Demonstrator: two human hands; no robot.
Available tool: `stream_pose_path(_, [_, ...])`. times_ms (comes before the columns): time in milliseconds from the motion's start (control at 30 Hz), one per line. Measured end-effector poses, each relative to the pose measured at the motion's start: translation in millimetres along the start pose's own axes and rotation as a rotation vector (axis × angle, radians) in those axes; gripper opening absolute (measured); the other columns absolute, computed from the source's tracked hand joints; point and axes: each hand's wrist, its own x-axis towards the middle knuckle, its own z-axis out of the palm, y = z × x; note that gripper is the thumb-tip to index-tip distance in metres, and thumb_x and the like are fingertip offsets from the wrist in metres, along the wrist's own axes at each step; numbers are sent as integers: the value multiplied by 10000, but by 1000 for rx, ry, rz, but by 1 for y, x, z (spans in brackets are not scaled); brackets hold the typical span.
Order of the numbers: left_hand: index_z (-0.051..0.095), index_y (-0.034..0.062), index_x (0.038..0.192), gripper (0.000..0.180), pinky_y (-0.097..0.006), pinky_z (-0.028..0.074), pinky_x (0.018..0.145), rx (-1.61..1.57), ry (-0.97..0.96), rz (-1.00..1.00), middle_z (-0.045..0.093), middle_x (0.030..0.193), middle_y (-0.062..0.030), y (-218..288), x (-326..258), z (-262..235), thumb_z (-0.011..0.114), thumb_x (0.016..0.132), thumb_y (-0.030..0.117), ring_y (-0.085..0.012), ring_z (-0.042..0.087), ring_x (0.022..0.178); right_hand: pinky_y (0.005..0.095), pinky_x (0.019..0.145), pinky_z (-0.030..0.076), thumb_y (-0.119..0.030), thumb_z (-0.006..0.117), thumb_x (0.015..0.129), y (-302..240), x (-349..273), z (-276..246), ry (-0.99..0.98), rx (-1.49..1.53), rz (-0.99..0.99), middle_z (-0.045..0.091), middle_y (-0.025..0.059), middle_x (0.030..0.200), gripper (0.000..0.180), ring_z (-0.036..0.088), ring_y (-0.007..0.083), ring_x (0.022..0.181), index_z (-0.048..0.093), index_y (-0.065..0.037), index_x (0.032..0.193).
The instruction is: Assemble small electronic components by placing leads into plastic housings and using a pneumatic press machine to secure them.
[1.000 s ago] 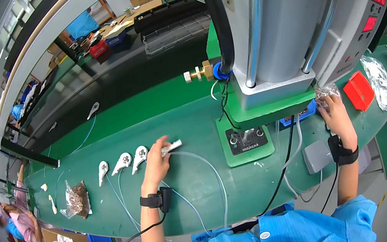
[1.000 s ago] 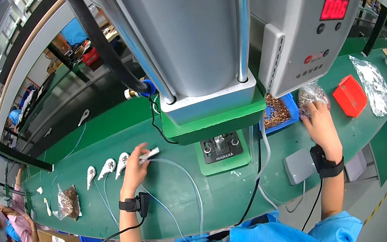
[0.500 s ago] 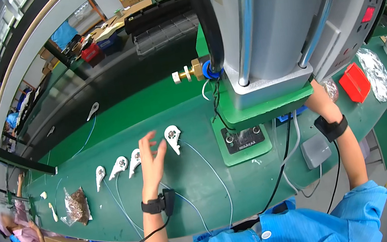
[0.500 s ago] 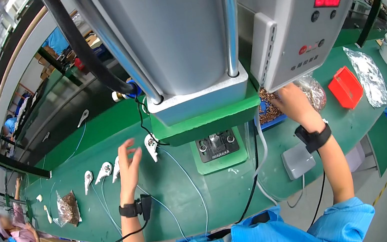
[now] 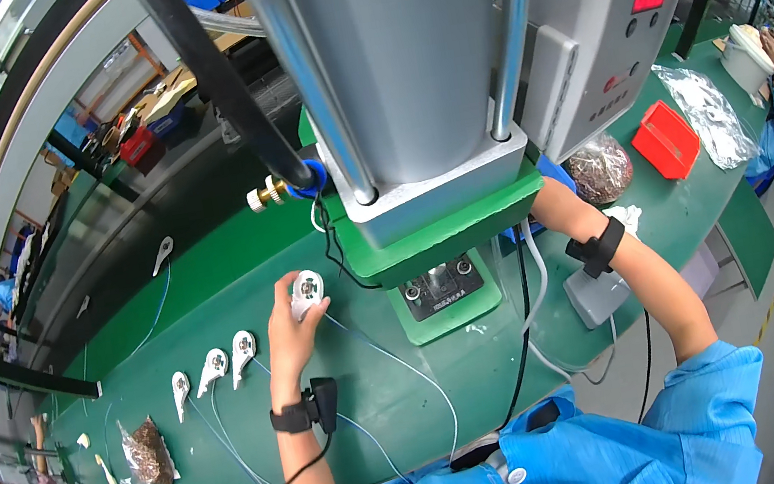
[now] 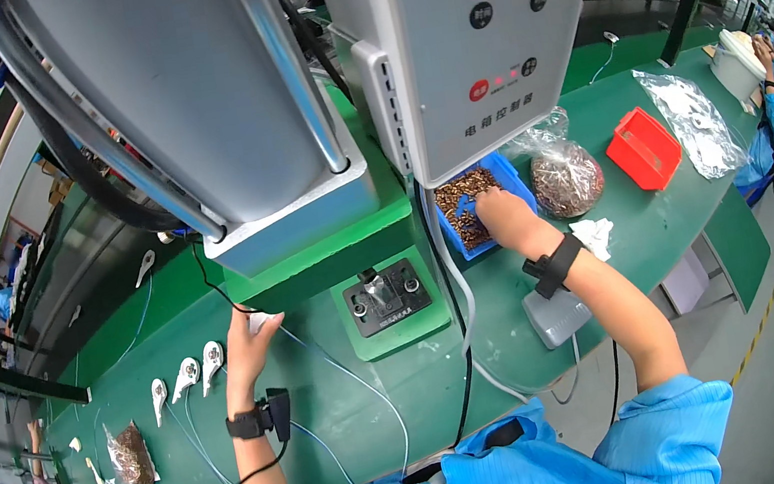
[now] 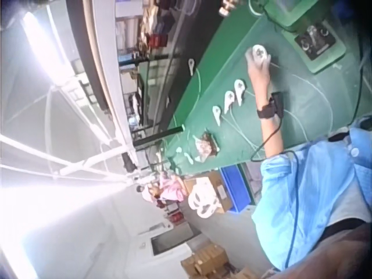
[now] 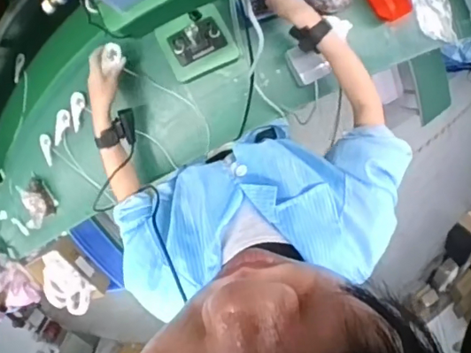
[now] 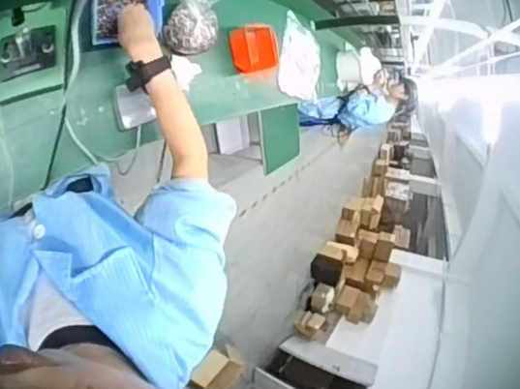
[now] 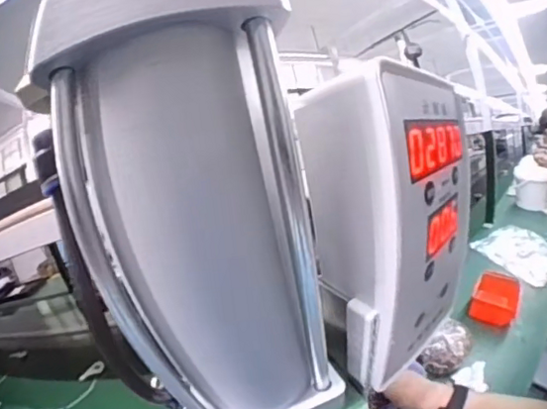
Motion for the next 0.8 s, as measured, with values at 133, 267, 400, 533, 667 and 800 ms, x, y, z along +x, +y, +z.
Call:
stream_pose_path(133, [420,47,1209,504,-237,453,644,-272,-78,4,548,833,-71,72,-25,-12,656,767,101,-115,542,764,400,708,496,14,538,700,-13,10,-26,-248,28,72,603,205,776,77,600,347,791,596,30,747])
stream_pose_path(267, [429,22,1183,498,-225,456,665,-445,-48,103,582,884,-82,102,-29,6,670,751,80,-100,543,768,412,711,488,-24,571,702,-2,9,-34,-319,19,62,595,215,730,60,603,343,787,595,29,716])
stream_pose_path(400, [427,-6,1142,548,-230,461,673,-302,-77,101,615,945,-101,109,-25,26,733,708,130,-134,583,809,403,647,476,-31,619,701,-46,14,-81,-30,133,65,601,199,722,79,595,347,721,574,31,684])
stream_pose_path(533, [471,-3,1098,581,-224,413,542,-151,-136,251,624,802,-71,112,-20,35,784,657,209,-94,535,634,359,611,483,-30,650,680,-44,12,-92,-20,252,91,611,187,728,114,597,324,658,622,20,778])
stream_pose_path(667, [534,-22,1067,539,-213,396,541,-76,-201,117,622,830,-54,118,-21,34,795,638,173,-81,522,671,299,618,499,6,619,703,-53,6,-104,-61,431,160,637,152,716,155,627,226,635,639,26,855])
stream_pose_path(800, [558,-34,1055,533,-221,444,625,58,-183,190,624,906,-64,133,-16,39,806,624,158,-101,562,778,253,636,500,15,582,750,-82,1,-135,-99,758,311,640,97,734,160,616,124,667,624,55,899])
